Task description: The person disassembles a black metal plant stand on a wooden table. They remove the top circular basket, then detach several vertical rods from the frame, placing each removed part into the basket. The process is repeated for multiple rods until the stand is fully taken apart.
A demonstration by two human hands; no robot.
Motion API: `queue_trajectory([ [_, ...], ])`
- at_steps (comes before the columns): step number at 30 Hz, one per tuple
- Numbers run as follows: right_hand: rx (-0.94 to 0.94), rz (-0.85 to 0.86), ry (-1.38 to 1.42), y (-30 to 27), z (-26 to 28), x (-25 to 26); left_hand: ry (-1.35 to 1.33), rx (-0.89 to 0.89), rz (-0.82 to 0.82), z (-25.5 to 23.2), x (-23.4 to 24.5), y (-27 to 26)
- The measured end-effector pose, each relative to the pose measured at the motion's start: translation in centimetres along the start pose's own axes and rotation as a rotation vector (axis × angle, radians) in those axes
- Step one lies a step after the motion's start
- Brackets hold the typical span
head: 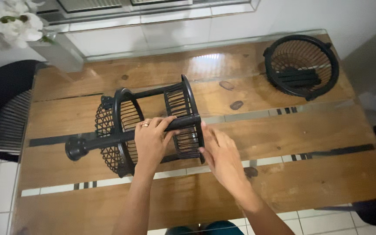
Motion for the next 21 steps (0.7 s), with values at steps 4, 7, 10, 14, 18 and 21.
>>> queue_trajectory([
  [4,-0.027,0.007,-0.14,-0.6,0.9,0.9,-0.027,-0.051,0.001,-0.8,0.0,0.6],
  [7,-0.046,-0.035,-0.217,-0.5,1.3,0.3,-0.025,-0.055,0.041,-1.1,-0.3,0.7],
  [10,-0.076,-0.035,-0.255,-0.1,1.4,-0.6,-0.039,-0.079,0.058,-1.2,-0.6,0.7],
  [14,-0.122,-0.024,-0.294,-0.2,1.2,-1.5,-0.061,-0.135,0.019,-1.1,-0.8,0.4],
  [18,-0.169,0.004,-0.327,-1.0,0.9,-2.9,-0.064,-0.155,-0.016,-1.2,-0.7,0.2],
  [21,-0.161,-0.022,-0.359,-1.6,-0.2,-2.9,-0.065,-0.154,-0.004,-1.5,-0.6,0.4],
])
Point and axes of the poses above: each hand's wrist, its own y-axis towards the middle knuckle, its own x-axis out of the back of the hand, z = x × y, the point moved 5 cm from there along y, towards the middle knuckle, and after that the axes turned 14 degrees about x, right-handed, at the moved point
